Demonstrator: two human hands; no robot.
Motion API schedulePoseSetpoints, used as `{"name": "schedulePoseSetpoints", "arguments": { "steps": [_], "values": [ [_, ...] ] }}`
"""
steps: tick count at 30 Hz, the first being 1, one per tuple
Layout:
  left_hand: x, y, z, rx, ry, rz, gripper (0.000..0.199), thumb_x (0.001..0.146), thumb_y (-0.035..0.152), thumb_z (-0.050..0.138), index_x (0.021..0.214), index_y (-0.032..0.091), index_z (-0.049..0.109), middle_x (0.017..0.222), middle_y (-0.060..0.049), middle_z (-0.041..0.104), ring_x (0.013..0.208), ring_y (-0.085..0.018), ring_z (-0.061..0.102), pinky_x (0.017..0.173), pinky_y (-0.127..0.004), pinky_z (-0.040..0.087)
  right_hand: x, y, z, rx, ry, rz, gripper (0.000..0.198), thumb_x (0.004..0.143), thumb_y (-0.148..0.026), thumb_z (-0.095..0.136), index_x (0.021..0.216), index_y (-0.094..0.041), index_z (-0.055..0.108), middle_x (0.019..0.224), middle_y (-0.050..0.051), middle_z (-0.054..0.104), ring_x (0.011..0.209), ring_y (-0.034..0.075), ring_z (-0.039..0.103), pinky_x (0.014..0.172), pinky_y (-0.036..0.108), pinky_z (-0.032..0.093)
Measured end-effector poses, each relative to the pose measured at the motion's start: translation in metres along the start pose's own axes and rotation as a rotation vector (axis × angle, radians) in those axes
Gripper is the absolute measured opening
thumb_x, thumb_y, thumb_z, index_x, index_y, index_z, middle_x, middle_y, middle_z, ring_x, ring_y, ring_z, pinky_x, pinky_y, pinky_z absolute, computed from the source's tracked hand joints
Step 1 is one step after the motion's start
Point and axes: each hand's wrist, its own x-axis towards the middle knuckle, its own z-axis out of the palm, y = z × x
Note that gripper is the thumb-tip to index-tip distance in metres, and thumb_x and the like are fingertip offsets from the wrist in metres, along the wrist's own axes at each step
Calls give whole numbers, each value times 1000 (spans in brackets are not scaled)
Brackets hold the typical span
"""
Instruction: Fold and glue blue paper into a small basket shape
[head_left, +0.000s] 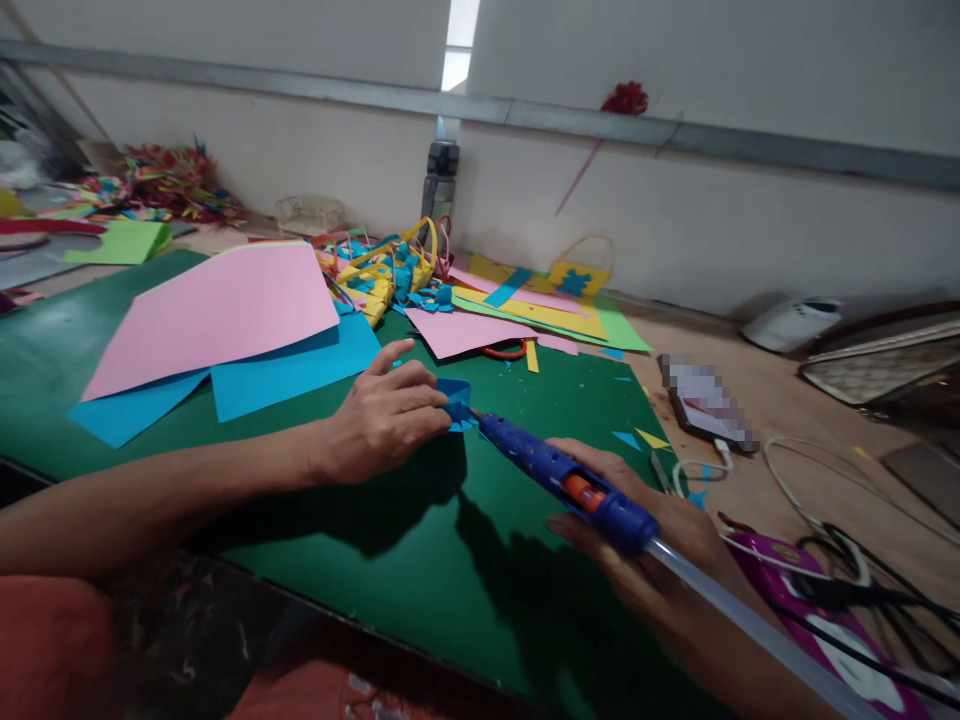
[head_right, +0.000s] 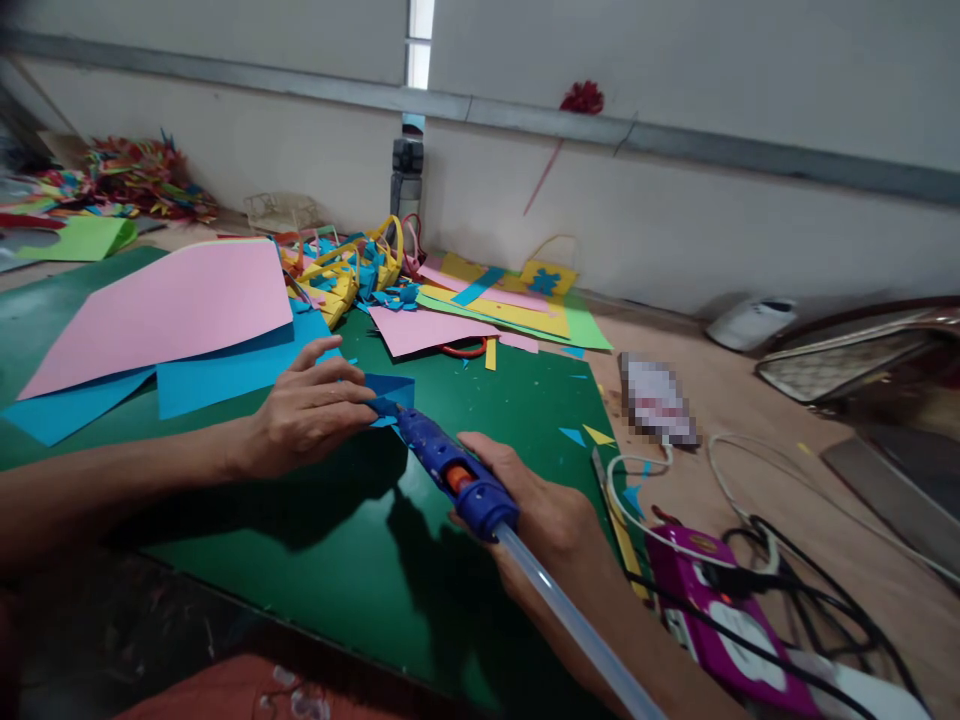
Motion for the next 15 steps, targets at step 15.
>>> {"name": "schedulePoseSetpoints", "arguments": {
  "steps": [15],
  "values": [
    [1,-1,-2,67,-1,29,17,86,14,48,76,21,59,79,3,71,80,-13,59,103,-43,31,-7,0,-7,-113,-47,-23,42,82,-31,48,124,-28,51,111,5,66,93,25,66,78,35,54]
  ]
}}
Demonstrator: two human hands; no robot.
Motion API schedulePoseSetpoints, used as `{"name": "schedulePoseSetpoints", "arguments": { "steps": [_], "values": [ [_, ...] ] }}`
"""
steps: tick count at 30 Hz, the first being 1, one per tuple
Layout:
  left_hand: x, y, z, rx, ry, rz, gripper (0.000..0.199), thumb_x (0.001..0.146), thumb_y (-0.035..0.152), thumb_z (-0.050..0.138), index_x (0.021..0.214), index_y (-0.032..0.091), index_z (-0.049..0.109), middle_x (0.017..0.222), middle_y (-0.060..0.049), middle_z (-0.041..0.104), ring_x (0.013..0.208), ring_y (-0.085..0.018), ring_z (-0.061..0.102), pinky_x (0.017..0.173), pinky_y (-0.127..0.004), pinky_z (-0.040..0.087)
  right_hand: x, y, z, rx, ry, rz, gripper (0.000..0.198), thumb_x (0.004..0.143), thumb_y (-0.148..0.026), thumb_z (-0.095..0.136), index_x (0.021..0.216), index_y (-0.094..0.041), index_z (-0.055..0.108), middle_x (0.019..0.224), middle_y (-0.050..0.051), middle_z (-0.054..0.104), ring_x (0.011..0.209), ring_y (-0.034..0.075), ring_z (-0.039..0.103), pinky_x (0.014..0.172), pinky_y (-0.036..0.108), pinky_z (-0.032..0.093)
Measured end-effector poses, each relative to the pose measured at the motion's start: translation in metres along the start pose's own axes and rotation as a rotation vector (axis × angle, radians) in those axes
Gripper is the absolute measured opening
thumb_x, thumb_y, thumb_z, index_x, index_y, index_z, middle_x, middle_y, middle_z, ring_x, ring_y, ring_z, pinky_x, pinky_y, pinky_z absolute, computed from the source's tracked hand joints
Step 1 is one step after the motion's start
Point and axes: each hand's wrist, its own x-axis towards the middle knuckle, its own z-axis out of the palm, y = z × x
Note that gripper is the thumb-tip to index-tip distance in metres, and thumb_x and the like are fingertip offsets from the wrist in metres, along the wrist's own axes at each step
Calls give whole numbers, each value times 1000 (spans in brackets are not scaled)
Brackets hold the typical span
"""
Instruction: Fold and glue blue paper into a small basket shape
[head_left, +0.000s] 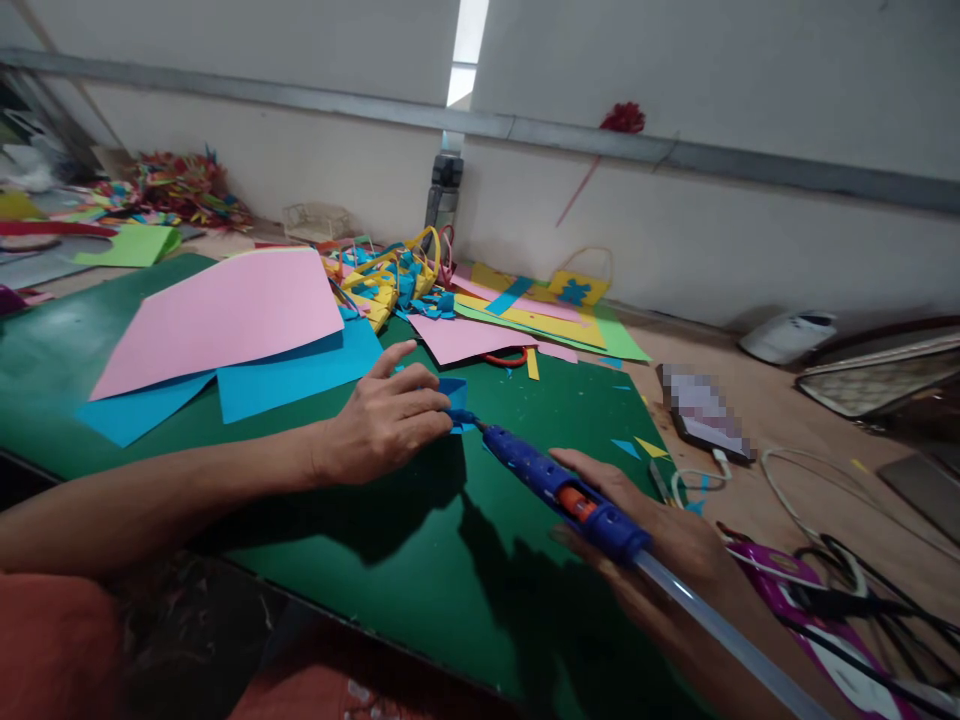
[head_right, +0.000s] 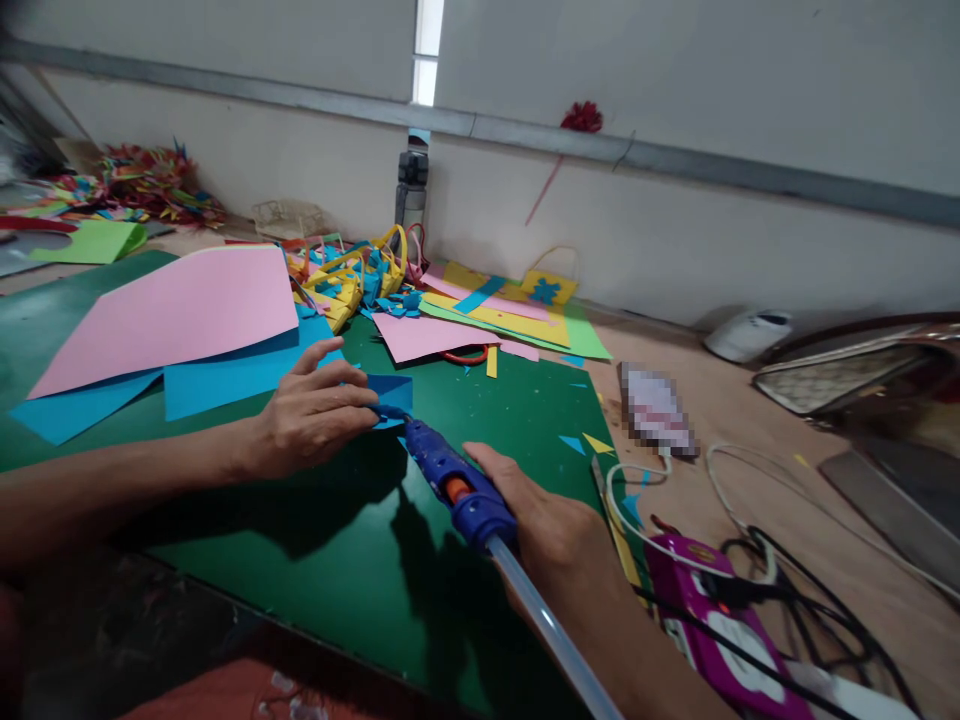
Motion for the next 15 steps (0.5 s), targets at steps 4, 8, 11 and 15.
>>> {"name": "schedulePoseSetpoints", "arguments": {
  "steps": [4,8,11,15],
  "values": [
    [0,-1,-1,38,9,35,18,87,15,45,76,21,58,79,3,70,80,-13,59,104,-44,31,0,0,0,-27,7,-27,42,84,-31,46,126,-27,49,116,5,64,95,24,66,80,34,53],
    [0,-1,-2,62,18,70,19,87,14,44,76,19,58,78,1,70,80,-14,60,103,-46,33,-1,4,0,-54,0,-55,44,84,-28,45,128,-26,46,118,5,63,96,24,66,79,34,53],
    [1,-1,-3,79,22,85,22,88,15,42,74,19,59,77,1,70,79,-14,60,103,-46,34,-2,7,1,-89,13,-48,46,83,-27,46,129,-26,45,118,5,63,95,26,66,76,35,54],
    [2,-1,-3,73,27,75,22,88,15,42,75,20,59,77,1,70,79,-14,60,103,-45,34,-1,8,2,-108,28,-12,46,83,-28,47,129,-26,46,117,5,64,95,26,66,75,36,54]
  ]
}}
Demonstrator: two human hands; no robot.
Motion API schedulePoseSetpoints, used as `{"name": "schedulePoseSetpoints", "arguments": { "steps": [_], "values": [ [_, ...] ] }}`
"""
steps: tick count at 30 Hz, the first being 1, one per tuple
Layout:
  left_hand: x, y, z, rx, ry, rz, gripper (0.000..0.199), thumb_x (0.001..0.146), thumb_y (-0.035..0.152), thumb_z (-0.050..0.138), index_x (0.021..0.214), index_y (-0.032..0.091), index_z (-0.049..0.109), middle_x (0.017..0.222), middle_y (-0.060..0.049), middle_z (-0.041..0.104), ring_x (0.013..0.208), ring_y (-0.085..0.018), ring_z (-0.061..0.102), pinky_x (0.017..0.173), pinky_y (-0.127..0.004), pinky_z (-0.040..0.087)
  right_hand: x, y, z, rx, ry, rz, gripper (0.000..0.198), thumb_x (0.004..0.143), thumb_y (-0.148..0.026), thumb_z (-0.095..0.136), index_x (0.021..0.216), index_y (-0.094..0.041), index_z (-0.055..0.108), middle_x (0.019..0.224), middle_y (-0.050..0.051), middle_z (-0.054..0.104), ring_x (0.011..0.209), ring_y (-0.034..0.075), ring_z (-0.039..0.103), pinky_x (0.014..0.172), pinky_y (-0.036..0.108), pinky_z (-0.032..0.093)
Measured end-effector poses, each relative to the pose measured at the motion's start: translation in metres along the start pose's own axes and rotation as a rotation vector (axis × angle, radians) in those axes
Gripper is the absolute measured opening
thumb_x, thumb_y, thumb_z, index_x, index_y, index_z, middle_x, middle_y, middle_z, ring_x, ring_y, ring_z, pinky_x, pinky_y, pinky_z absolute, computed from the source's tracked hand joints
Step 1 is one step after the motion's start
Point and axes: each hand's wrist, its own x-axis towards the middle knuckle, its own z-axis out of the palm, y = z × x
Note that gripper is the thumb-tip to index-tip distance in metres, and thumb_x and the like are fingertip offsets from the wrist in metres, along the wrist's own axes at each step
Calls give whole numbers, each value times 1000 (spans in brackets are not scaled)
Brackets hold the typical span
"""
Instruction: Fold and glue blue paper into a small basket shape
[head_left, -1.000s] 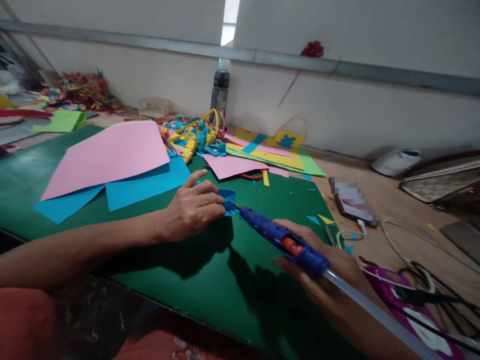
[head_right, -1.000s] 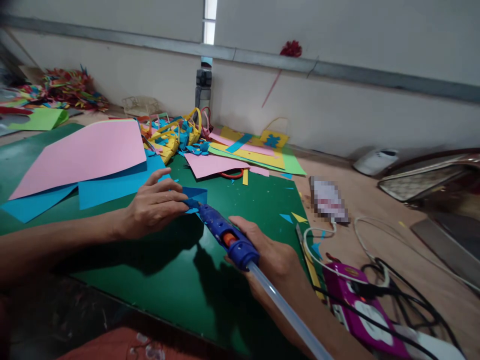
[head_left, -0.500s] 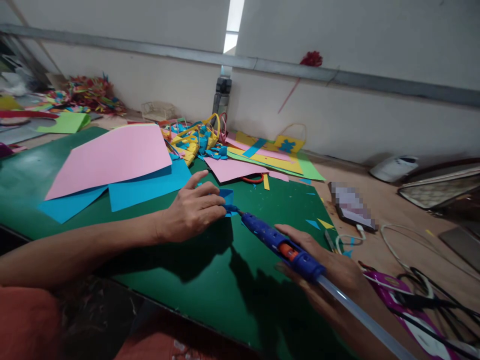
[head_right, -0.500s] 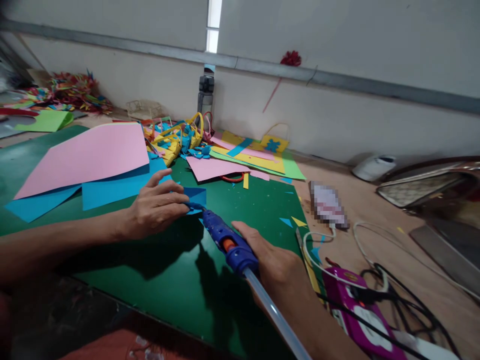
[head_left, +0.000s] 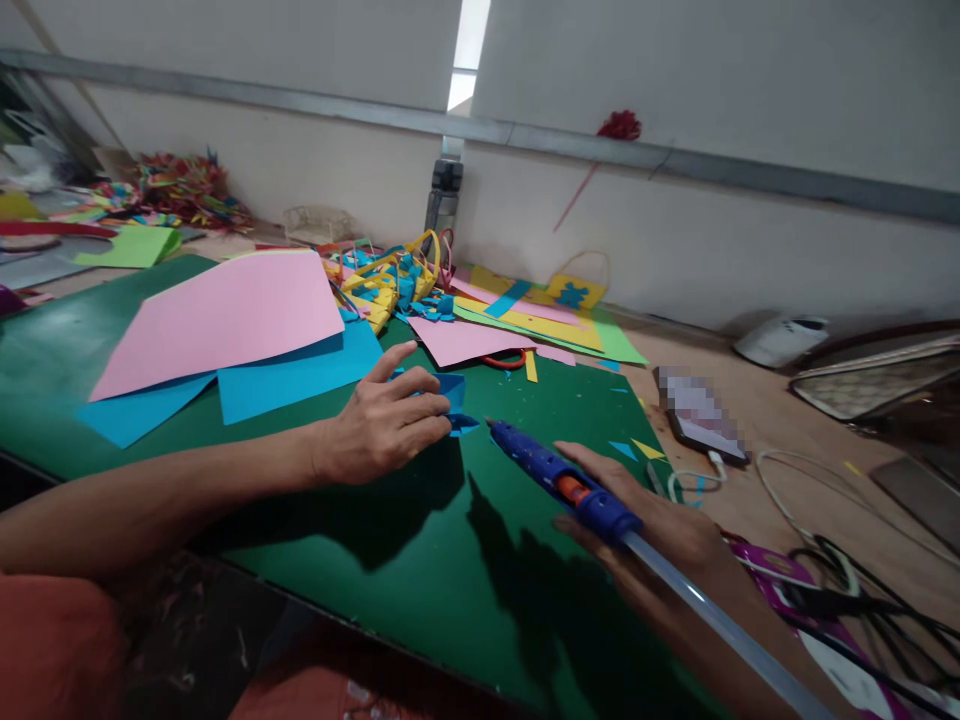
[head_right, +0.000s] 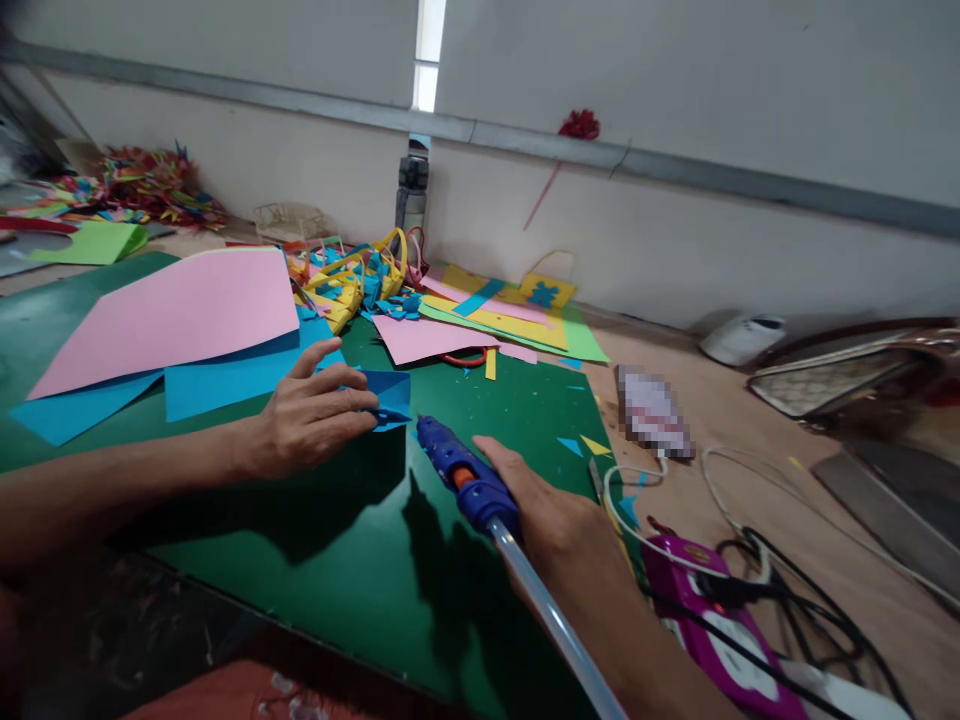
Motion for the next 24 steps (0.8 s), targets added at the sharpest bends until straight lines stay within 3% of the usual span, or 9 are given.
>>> {"name": "schedulePoseSetpoints", "arguments": {
  "steps": [5,8,11,13,20,24],
  "values": [
    [-2,0,3,-41,-12,-20,16,85,14,47,75,20,59,79,1,71,79,-15,60,102,-46,32,14,8,1,-63,215,2,45,83,-29,48,128,-24,47,118,9,60,106,27,59,86,40,49],
    [-3,-1,4,-45,-18,-29,14,83,13,50,74,20,59,79,2,71,80,-15,59,103,-45,32,26,19,-1,-282,294,62,48,81,-22,44,129,-15,46,112,16,60,106,31,57,85,43,47],
    [-3,-3,4,-25,-8,-33,15,83,12,51,73,20,60,78,2,71,79,-15,59,102,-44,33,36,29,-1,-479,198,208,62,77,-19,45,138,-10,32,109,17,63,99,34,59,73,42,48],
    [-2,-4,4,-14,11,-36,15,83,13,52,72,20,60,78,3,71,77,-14,58,102,-43,34,40,32,2,-572,113,293,61,79,-22,46,137,-10,32,108,17,64,92,34,61,69,41,47],
    [0,1,2,-43,53,-53,13,82,16,56,71,20,59,77,3,71,76,-14,59,101,-42,36,46,38,17,-654,-146,331,59,78,-10,45,135,-10,31,101,13,68,93,26,61,89,42,37],
    [0,4,0,-82,42,-46,11,82,17,58,71,19,58,77,2,71,77,-14,60,100,-44,35,48,38,22,-748,-194,409,61,75,1,36,136,-8,31,98,17,66,91,29,62,86,48,35]
  ]
}}
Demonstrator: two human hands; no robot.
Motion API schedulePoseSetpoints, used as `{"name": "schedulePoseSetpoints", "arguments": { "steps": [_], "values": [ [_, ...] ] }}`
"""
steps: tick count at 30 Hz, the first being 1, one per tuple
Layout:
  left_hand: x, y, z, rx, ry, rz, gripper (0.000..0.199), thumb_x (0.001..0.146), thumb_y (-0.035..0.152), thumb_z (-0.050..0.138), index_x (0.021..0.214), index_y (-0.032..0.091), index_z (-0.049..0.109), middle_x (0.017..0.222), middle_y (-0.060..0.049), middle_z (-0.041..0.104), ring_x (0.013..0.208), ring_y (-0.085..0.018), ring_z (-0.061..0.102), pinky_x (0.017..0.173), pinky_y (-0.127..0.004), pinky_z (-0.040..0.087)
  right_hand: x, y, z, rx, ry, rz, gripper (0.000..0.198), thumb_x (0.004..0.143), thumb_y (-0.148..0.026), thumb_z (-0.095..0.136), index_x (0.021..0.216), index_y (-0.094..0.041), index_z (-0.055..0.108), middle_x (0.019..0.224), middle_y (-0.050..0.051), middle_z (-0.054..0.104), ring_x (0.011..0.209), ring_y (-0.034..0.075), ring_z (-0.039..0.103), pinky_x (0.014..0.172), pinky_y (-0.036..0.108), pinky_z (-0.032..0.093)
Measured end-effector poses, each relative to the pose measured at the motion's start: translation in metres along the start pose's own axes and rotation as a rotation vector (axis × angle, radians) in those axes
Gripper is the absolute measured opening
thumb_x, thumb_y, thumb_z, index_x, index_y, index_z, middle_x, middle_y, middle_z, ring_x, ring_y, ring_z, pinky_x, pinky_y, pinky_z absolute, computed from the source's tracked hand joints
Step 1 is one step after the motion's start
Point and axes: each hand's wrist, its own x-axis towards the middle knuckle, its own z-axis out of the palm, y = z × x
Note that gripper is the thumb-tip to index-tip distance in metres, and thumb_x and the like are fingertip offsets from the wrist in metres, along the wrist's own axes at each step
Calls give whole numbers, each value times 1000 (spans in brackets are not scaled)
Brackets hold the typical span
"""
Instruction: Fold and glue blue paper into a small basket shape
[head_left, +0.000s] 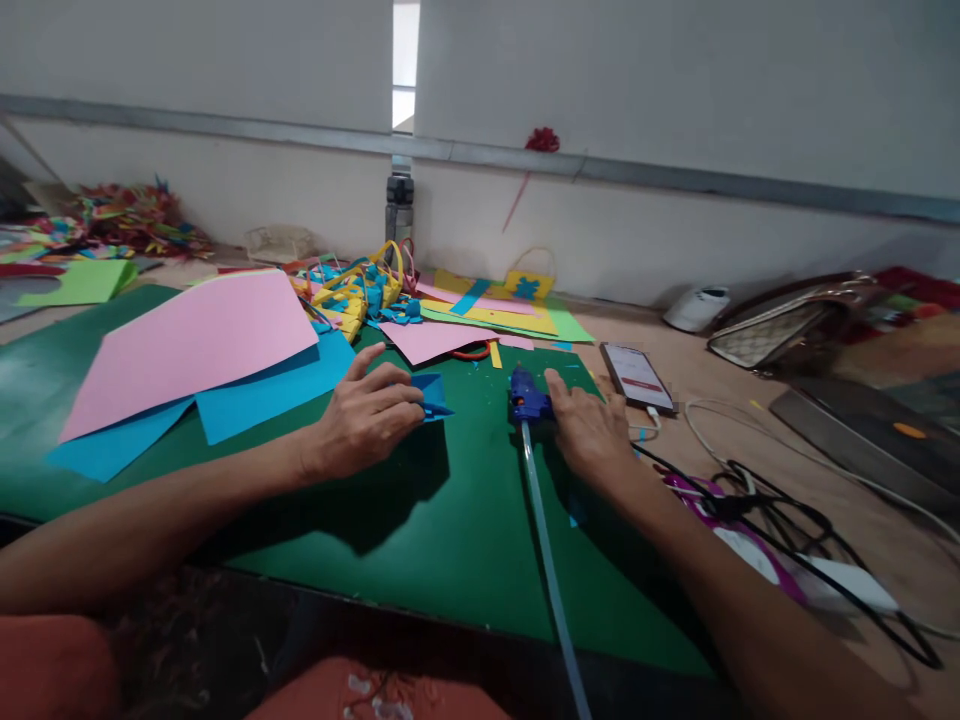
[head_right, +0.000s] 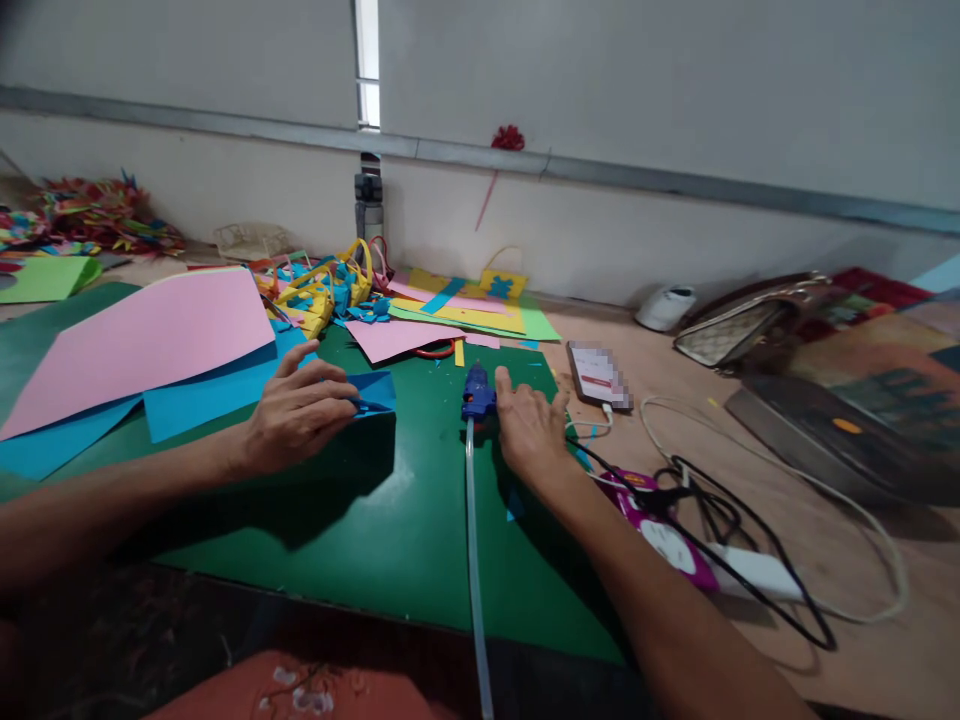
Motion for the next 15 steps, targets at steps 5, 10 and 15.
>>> {"name": "schedulePoseSetpoints", "arguments": {
  "steps": [5,10,15],
  "values": [
    [0,3,0,-64,-7,-45,9,81,19,61,72,19,58,77,1,71,77,-14,61,98,-42,38,3,2,-1,-56,18,-21,56,77,2,35,131,-11,40,98,18,65,93,33,60,84,52,31],
    [0,8,2,-137,-7,-125,11,82,21,60,71,20,57,77,2,71,77,-14,61,97,-43,38,-5,13,-13,-40,122,-125,35,74,-19,61,109,-17,57,97,13,66,98,34,55,85,53,31],
    [3,17,-2,-194,-4,-135,10,80,19,62,71,19,56,76,2,71,77,-14,61,96,-43,39,-30,-18,-21,638,498,-482,27,80,-32,62,102,-16,61,98,9,68,94,21,59,84,37,39]
  ]
}}
